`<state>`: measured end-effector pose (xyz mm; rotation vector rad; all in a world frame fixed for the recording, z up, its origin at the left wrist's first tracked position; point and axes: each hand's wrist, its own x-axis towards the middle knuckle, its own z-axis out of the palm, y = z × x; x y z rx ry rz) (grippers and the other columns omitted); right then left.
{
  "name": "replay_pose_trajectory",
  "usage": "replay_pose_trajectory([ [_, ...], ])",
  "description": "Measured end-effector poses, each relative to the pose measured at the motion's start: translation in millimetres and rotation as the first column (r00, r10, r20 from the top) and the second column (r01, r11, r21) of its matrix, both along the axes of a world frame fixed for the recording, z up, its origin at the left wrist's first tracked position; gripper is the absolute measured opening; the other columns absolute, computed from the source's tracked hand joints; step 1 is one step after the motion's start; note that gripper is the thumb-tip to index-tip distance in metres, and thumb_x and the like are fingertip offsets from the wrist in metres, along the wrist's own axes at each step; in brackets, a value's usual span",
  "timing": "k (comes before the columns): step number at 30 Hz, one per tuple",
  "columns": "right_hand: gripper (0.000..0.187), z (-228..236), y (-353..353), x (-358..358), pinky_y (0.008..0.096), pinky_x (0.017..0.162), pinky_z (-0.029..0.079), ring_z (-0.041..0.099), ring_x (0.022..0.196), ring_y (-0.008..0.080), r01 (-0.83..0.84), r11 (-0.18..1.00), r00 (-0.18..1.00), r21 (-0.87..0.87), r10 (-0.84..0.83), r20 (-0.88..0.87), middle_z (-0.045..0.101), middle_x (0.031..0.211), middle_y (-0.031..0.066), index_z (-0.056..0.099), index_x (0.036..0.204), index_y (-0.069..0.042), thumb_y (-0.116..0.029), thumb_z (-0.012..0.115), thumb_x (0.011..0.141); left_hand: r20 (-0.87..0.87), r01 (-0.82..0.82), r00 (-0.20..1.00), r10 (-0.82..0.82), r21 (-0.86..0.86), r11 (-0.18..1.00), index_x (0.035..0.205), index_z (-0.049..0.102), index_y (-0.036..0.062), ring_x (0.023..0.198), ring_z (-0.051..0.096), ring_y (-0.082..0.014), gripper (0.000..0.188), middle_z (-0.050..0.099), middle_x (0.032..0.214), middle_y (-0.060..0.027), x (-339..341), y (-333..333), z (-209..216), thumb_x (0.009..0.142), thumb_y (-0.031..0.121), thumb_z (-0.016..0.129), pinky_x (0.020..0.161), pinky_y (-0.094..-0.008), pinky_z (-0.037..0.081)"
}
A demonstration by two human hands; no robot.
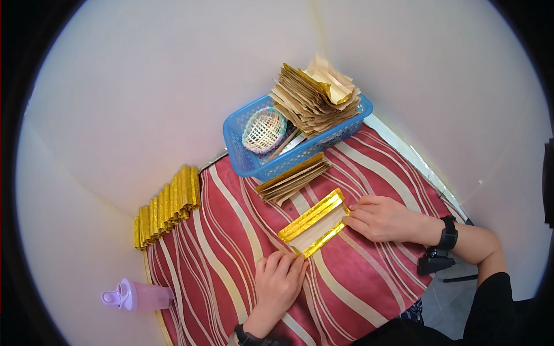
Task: Fold rectangular sheets of gold leaf paper into thin, long strips.
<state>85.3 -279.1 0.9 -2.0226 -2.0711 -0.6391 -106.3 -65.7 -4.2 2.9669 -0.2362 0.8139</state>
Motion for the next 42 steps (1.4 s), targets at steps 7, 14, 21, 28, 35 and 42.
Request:
replay_pose_trajectory([
  [7,0.019,1.7,2.9,6.6,0.0301,0.084,0.048,0.061,0.077,0.0196,-0.091,0.995,0.995,0.035,0.089,0.05,0.058,0.075,0.0074,0.061,0.088,0.002,-0.01,0.059,0.073,0.016,-0.003,1.0,0.002,0.053,0.999,0.089,0.065,0.0069,0.089,0.059,-0.0239,0.022,0.063,0.09,-0.0046,3.5,-1.3,1.9,0.069,0.007,0.076,0.074,-0.0368,0.047],
  [14,0.023,4.6,-2.4,1.3,0.0305,0.083,0.048,0.06,0.087,0.0201,-0.079,0.997,0.991,0.008,0.079,-0.106,0.06,0.088,0.0075,0.063,0.095,0.0,-0.01,0.058,0.076,0.086,-0.032,0.996,0.036,-0.042,0.999,0.085,0.062,0.0048,0.082,0.062,-0.0252,0.02,0.063,0.086,-0.0069,2.0,-5.8,-1.8,0.069,0.001,0.072,0.068,-0.035,0.051],
  [21,0.024,-4.1,-7.7,1.5,0.0309,0.08,0.049,0.06,0.09,0.0206,-0.048,0.999,0.993,0.007,0.048,-0.105,0.06,0.094,0.0073,0.062,0.099,-0.001,-0.012,0.058,0.078,0.036,-0.019,0.999,0.023,-0.114,0.993,0.086,0.06,0.0043,0.085,0.062,-0.0257,0.022,0.061,0.087,-0.0079,1.0,-10.6,-8.1,0.067,0.001,0.07,0.07,-0.0336,0.052],
  [28,0.02,1.5,-3.8,-3.1,0.0321,0.088,0.048,0.058,0.106,0.0223,0.068,0.996,0.997,0.059,-0.066,-0.032,0.062,0.11,0.0113,0.06,0.097,-0.001,-0.013,0.056,0.081,0.031,0.005,1.0,0.0,-0.179,0.984,0.084,0.058,0.0025,0.092,0.062,-0.0306,0.023,0.058,0.092,-0.0115,4.0,-11.8,-8.8,0.066,-0.004,0.069,0.076,-0.037,0.052],
  [35,0.019,-4.1,-0.7,5.0,0.035,0.096,0.048,0.056,0.116,0.0271,0.064,0.995,0.979,-0.079,-0.078,-0.187,0.06,0.121,0.0126,0.057,0.1,-0.001,-0.015,0.053,0.088,0.028,0.026,0.999,-0.022,-0.152,0.988,0.084,0.058,0.0026,0.098,0.062,-0.0336,0.023,0.058,0.094,-0.012,6.1,-8.9,-8.2,0.066,-0.004,0.069,0.08,-0.0391,0.053],
  [42,0.019,-6.8,2.6,6.4,0.0363,0.097,0.048,0.054,0.12,0.0279,0.062,0.992,0.968,-0.107,-0.086,-0.235,0.058,0.126,0.0132,0.055,0.101,0.0,-0.015,0.051,0.089,0.006,0.057,0.998,-0.057,-0.2,0.978,0.087,0.057,0.0021,0.107,0.061,-0.0379,0.023,0.057,0.099,-0.0145,7.5,-6.2,-10.5,0.068,-0.005,0.068,0.081,-0.0406,0.053],
])
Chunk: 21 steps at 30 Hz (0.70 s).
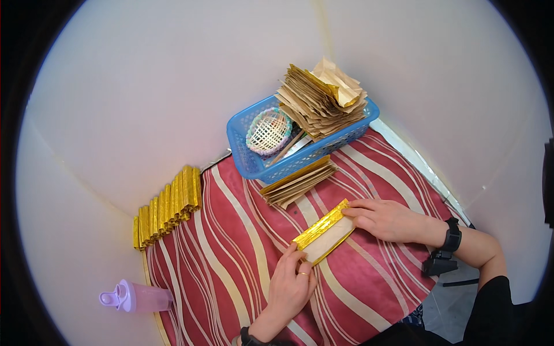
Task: Fold rectangular sheets of gold leaf paper into thin, long strips.
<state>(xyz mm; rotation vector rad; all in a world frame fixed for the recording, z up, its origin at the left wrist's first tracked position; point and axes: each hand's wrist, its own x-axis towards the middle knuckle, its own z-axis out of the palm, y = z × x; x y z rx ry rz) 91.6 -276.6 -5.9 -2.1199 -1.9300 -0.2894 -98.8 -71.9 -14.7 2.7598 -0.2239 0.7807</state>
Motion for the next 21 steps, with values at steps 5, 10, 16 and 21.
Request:
replay_pose_trajectory([
  [5,0.013,-1.6,-1.4,5.4,0.0375,0.095,0.049,0.054,0.12,0.0316,-0.056,0.998,0.925,0.007,0.055,-0.376,0.051,0.135,0.0158,0.054,0.102,-0.002,-0.008,0.054,0.09,-0.098,0.008,0.995,-0.019,-0.111,0.994,0.089,0.057,0.0024,0.111,0.059,-0.0395,0.023,0.054,0.105,-0.0156,-0.7,1.4,-1.0,0.07,-0.004,0.068,0.08,-0.0406,0.054],
  [10,0.009,-6.5,-0.6,14.5,0.0394,0.092,0.05,0.055,0.118,0.0331,-0.086,0.996,0.778,0.036,0.09,-0.621,0.05,0.137,0.0162,0.055,0.098,-0.003,-0.008,0.057,0.091,-0.242,-0.007,0.967,-0.075,-0.322,0.947,0.092,0.057,0.0043,0.119,0.054,-0.0379,0.024,0.05,0.111,-0.0149,-2.3,10.8,-2.9,0.072,-0.002,0.068,0.09,-0.0414,0.051],
  [16,0.011,3.7,1.0,22.4,0.0405,0.092,0.049,0.055,0.119,0.0332,-0.092,0.995,0.731,0.039,0.094,-0.676,0.048,0.14,0.0172,0.057,0.093,-0.003,-0.012,0.062,0.09,-0.174,0.022,0.983,-0.061,-0.218,0.976,0.091,0.058,0.0027,0.118,0.055,-0.0349,0.02,0.051,0.109,-0.0134,-5.0,12.6,0.0,0.074,-0.005,0.068,0.095,-0.0437,0.048],
  [21,0.013,11.7,4.1,23.8,0.0413,0.094,0.048,0.054,0.122,0.0342,-0.095,0.995,0.705,0.015,0.078,-0.705,0.051,0.138,0.0193,0.059,0.092,-0.002,-0.014,0.063,0.09,-0.129,-0.034,0.991,-0.015,-0.37,0.928,0.087,0.058,0.0001,0.117,0.055,-0.0352,0.016,0.048,0.11,-0.0147,-5.3,9.7,-3.5,0.075,-0.007,0.066,0.095,-0.0409,0.048],
])
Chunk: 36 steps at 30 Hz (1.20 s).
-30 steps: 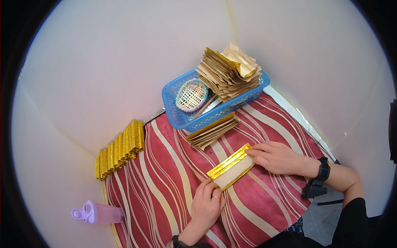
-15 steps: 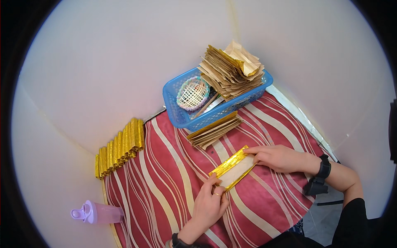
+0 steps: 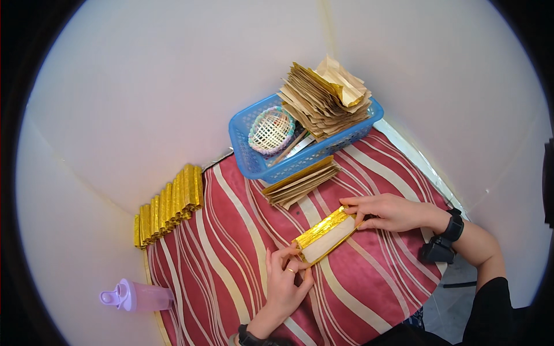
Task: Fold rectangular sheets of gold leaf paper into thin, long strips.
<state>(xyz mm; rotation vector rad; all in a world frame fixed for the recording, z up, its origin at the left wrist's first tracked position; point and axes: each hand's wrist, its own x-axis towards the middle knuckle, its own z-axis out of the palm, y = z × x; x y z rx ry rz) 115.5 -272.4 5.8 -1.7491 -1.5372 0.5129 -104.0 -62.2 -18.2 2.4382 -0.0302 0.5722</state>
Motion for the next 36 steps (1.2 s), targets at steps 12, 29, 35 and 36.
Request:
replay_pose_trajectory([
  [12,0.014,-6.4,13.8,-2.5,0.0396,0.088,0.048,0.06,0.104,0.0333,0.185,0.981,0.983,0.066,-0.185,-0.007,0.062,0.118,0.0167,0.062,0.096,-0.001,-0.014,0.059,0.091,0.019,-0.272,0.961,0.275,-0.111,0.956,0.09,0.056,0.0019,0.093,0.053,-0.0301,0.015,0.053,0.099,-0.0137,19.2,-5.9,8.1,0.079,0.001,0.066,0.084,-0.0403,0.042],
  [29,0.011,-7.0,30.0,-6.4,0.0359,0.075,0.049,0.061,0.087,0.0268,0.321,0.943,0.938,0.093,-0.329,0.107,0.062,0.093,0.0101,0.069,0.092,-0.002,-0.008,0.067,0.083,-0.047,-0.287,0.957,0.287,0.022,0.958,0.092,0.072,0.005,0.097,0.052,-0.0233,0.015,0.063,0.089,-0.0061,30.2,13.8,9.7,0.077,0.005,0.073,0.088,-0.0356,0.041],
  [35,0.01,-12.3,28.6,-4.1,0.0354,0.074,0.049,0.061,0.084,0.0262,0.331,0.938,0.935,0.103,-0.341,0.095,0.061,0.093,0.0098,0.068,0.092,-0.002,-0.01,0.067,0.084,-0.121,-0.297,0.949,0.293,-0.018,0.955,0.093,0.071,0.0054,0.098,0.05,-0.0243,0.017,0.063,0.087,-0.0054,35.7,15.6,13.9,0.076,0.007,0.075,0.088,-0.0361,0.039],
  [36,0.01,-13.1,28.8,-3.7,0.0354,0.074,0.049,0.061,0.084,0.0262,0.333,0.938,0.935,0.1,-0.342,0.094,0.061,0.093,0.0098,0.068,0.092,-0.002,-0.01,0.067,0.084,-0.124,-0.296,0.949,0.291,-0.018,0.955,0.093,0.071,0.0054,0.098,0.05,-0.0243,0.017,0.063,0.087,-0.0054,35.9,16.1,13.3,0.076,0.007,0.075,0.088,-0.0361,0.039],
])
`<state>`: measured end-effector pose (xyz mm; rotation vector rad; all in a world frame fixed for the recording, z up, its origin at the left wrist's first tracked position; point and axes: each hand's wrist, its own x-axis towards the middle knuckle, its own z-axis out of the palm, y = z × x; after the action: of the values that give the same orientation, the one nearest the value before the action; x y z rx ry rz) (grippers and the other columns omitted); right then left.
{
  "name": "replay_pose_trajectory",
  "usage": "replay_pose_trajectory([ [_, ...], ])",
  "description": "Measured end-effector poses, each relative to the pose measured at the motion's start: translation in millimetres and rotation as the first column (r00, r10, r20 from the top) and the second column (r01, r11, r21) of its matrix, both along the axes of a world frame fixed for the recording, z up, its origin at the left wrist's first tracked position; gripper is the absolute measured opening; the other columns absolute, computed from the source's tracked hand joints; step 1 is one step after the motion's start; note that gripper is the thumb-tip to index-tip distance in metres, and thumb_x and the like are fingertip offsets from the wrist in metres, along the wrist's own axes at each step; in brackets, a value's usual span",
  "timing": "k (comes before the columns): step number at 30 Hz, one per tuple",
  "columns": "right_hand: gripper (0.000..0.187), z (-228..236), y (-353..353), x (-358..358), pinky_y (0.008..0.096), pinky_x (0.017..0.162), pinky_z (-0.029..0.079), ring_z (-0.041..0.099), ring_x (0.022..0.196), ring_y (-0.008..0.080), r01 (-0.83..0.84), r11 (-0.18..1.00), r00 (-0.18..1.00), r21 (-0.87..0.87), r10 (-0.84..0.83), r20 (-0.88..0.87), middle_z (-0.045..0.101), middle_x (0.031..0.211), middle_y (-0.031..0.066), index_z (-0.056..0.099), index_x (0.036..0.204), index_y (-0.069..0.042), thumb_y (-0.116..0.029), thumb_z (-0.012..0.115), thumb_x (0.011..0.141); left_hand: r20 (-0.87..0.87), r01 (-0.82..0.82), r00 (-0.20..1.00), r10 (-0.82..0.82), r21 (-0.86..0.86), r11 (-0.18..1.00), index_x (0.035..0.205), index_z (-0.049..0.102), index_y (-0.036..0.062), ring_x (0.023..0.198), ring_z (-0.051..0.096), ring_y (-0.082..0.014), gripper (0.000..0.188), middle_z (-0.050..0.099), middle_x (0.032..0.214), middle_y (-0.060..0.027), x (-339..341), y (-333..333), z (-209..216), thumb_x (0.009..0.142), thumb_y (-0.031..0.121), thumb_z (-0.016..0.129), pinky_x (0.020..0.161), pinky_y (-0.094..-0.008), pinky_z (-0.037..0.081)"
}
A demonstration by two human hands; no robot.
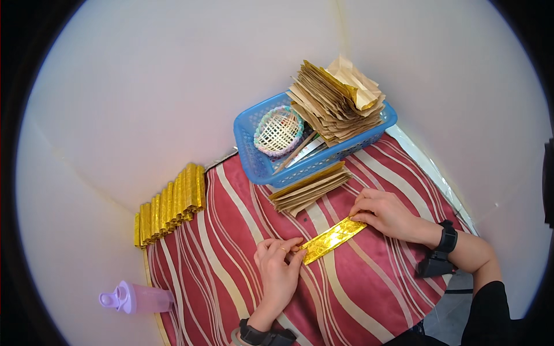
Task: Fold rectangular sheets of gold leaf paper into thin, long strips.
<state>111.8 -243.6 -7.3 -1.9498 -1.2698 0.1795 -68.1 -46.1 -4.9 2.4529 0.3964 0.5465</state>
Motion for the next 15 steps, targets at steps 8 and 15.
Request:
replay_pose_trajectory([
  [8,0.017,-0.2,-0.3,1.6,0.0396,0.076,0.046,0.056,0.088,0.0301,-0.013,1.0,1.0,-0.015,0.013,-0.02,0.057,0.091,0.0118,0.056,0.095,-0.002,-0.013,0.065,0.087,0.011,0.016,1.0,-0.016,-0.04,0.999,0.088,0.07,0.0054,0.099,0.05,-0.0265,0.013,0.063,0.085,-0.0063,2.4,1.9,-0.7,0.076,0.007,0.074,0.09,-0.0372,0.039],
  [15,0.016,5.3,-3.4,9.6,0.0394,0.076,0.047,0.059,0.087,0.0306,-0.114,0.993,0.985,-0.04,0.108,-0.133,0.06,0.091,0.0123,0.057,0.096,-0.002,-0.014,0.063,0.089,0.027,0.026,0.999,-0.022,-0.152,0.988,0.088,0.07,0.0042,0.097,0.05,-0.0236,0.013,0.062,0.088,-0.0044,0.0,3.7,1.7,0.076,0.002,0.073,0.087,-0.0336,0.041],
])
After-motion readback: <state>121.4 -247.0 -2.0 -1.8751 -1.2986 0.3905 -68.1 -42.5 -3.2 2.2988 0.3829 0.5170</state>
